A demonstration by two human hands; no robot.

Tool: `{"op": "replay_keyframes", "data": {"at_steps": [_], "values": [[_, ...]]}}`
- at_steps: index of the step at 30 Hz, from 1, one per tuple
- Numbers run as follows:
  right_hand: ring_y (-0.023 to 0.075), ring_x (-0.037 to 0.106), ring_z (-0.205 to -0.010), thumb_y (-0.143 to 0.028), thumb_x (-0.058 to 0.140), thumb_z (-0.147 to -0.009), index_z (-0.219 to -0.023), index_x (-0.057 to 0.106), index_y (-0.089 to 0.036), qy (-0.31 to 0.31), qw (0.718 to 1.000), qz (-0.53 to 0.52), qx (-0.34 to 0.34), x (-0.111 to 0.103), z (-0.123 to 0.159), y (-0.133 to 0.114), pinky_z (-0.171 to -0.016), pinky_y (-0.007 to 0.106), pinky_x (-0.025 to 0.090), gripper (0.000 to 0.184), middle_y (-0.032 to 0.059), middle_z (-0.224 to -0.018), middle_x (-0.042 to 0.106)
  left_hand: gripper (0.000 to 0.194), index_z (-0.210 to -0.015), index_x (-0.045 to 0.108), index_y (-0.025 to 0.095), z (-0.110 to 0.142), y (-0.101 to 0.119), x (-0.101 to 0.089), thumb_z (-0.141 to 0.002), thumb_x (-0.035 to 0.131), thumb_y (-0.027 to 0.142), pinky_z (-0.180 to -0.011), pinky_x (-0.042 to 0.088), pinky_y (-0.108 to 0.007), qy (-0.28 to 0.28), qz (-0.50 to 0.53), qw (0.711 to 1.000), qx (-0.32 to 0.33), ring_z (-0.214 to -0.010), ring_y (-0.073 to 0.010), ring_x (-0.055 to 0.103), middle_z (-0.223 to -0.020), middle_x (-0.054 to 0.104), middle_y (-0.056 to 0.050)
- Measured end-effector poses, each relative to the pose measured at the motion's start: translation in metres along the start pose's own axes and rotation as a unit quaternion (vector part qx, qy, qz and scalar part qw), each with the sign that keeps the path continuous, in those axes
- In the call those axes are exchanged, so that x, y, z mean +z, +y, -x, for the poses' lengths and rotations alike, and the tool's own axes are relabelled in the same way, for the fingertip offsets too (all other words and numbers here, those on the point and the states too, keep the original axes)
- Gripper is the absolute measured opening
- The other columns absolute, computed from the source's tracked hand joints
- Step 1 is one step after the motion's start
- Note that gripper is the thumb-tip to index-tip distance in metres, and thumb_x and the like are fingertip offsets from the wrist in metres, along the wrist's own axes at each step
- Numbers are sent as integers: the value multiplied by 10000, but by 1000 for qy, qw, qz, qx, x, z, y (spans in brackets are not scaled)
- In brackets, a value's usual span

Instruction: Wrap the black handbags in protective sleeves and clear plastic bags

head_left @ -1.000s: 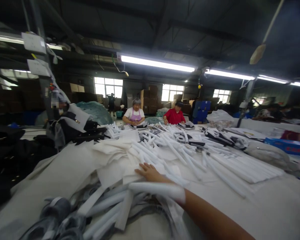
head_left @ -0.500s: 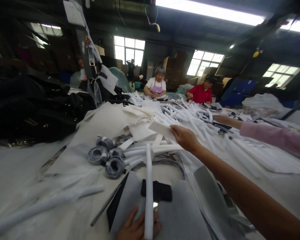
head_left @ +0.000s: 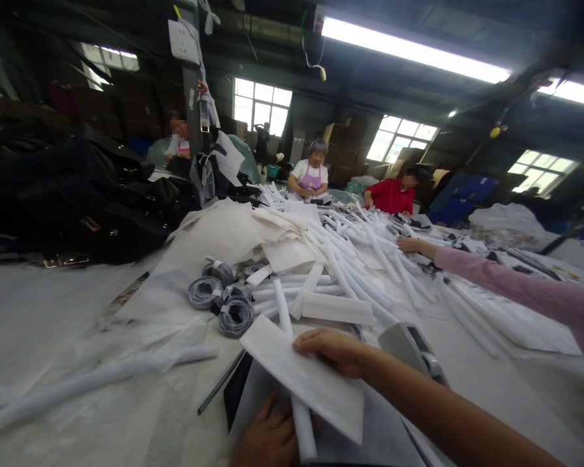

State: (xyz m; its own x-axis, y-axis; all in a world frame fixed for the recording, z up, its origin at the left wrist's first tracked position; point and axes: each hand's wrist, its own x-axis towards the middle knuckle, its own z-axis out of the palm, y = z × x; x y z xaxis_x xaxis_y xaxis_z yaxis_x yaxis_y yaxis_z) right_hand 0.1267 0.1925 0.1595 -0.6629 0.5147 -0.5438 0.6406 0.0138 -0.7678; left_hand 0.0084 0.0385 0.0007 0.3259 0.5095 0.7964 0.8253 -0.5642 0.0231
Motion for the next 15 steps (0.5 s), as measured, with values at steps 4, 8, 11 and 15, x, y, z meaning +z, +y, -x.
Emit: {"op": "replay_keyframes", "data": {"at_steps": [4,8,11,15], "values": [[238,672,-812,-401,613,-807,-797,675,-176,104,989,99,-40,-56,4,-40,-741,341,539,234,67,-850,697,344,-1281,634,292,-8,-3,-16,-1051,393,205,-1240,158,-381,-85,-30,996,26,-1252,-139,556,-1330,663,52],[301,526,-1240,-225,601,-852,-896,726,-181,263,938,203,-103,-107,19,-71,-1065,397,379,140,109,-1277,634,422,-1351,582,249,-16,-1,-30,-985,419,118,-1210,251,-389,-154,-6,988,13,-1316,-172,523,-1443,585,27],[297,582,-1180,-246,585,-885,-994,754,-211,259,923,254,-129,-95,46,-70,-1031,406,416,205,85,-1258,672,507,-1402,531,226,-15,2,-32,-928,447,68,-1197,296,-419,-200,38,979,-6,-1337,-203,516,-1481,547,-2],[199,711,-892,-292,570,-932,-1026,776,-293,38,953,251,-162,-37,79,-43,-823,281,527,226,-29,-986,782,560,-1473,440,294,-1,9,-26,-948,482,105,-1007,521,-319,-232,140,956,-110,-1105,-178,680,-1325,679,-13]]}}
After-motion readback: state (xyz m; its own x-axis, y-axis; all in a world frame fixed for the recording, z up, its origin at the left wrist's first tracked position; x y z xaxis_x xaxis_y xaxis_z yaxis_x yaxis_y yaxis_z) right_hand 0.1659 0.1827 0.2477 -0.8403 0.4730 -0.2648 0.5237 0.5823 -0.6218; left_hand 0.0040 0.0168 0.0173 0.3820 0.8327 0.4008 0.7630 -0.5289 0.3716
